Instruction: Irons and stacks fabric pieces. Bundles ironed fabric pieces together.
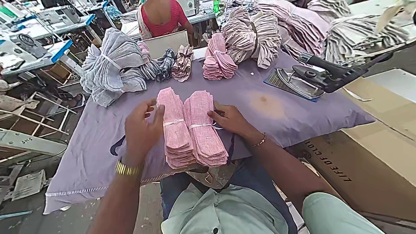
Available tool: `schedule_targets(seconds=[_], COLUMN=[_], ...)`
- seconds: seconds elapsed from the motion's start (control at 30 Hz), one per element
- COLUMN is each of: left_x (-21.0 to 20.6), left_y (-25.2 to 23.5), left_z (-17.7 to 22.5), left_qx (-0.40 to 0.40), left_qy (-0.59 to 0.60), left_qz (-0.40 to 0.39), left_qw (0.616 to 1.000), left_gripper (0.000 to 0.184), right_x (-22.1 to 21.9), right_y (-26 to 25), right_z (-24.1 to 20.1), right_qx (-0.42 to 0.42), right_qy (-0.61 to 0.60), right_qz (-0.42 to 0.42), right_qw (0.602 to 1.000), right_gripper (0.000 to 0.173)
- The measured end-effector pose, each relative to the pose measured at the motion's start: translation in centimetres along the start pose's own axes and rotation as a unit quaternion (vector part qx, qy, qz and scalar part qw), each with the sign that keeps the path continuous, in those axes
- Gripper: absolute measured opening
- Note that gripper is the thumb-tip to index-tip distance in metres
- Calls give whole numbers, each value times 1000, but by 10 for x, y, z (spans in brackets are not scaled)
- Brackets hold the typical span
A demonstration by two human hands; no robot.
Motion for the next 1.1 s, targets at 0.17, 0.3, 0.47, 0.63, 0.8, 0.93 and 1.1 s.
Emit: schedule_targets(seconds=[0.17,0.3,0.47,0.63,0.8,0.93,1.1], left_x=[-85,-110,-113,-105,-101,-105,-108], left_y=[-52,-61,-61,-57,-55,-55,-56], left_z=[-87,-86,-94,-94,-91,-86,-82], left_qx=[200,180,143,99,81,71,51], left_qy=[289,389,364,371,370,323,294], left_qz=[-148,-204,-187,-195,-189,-187,-184], left_qw=[924,880,901,902,906,925,937], left_gripper=[69,53,47,45,43,51,56], right_x=[-15,-15,-24,-28,-18,-24,-27], right_y=[-39,-54,-73,-82,-77,-74,-76], right_z=[10,16,-1,2,4,12,13], right_qx=[-123,-125,-117,-146,-137,-173,-152], right_qy=[-109,-103,-181,-328,-378,-386,-316], right_qz=[3,43,-14,58,122,144,135], right_qw=[986,986,976,932,907,894,927], right_gripper=[119,128,126,72,57,61,65])
Point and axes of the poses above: each hand's wrist, its own y-axis away from the middle knuckle, its own x-axis out of the back of the hand, z = x × y, the point moved 8 cm from there along -y, towards the middle knuckle, and after that the axes turned 7 degrees about x, right-handed, at the moved point
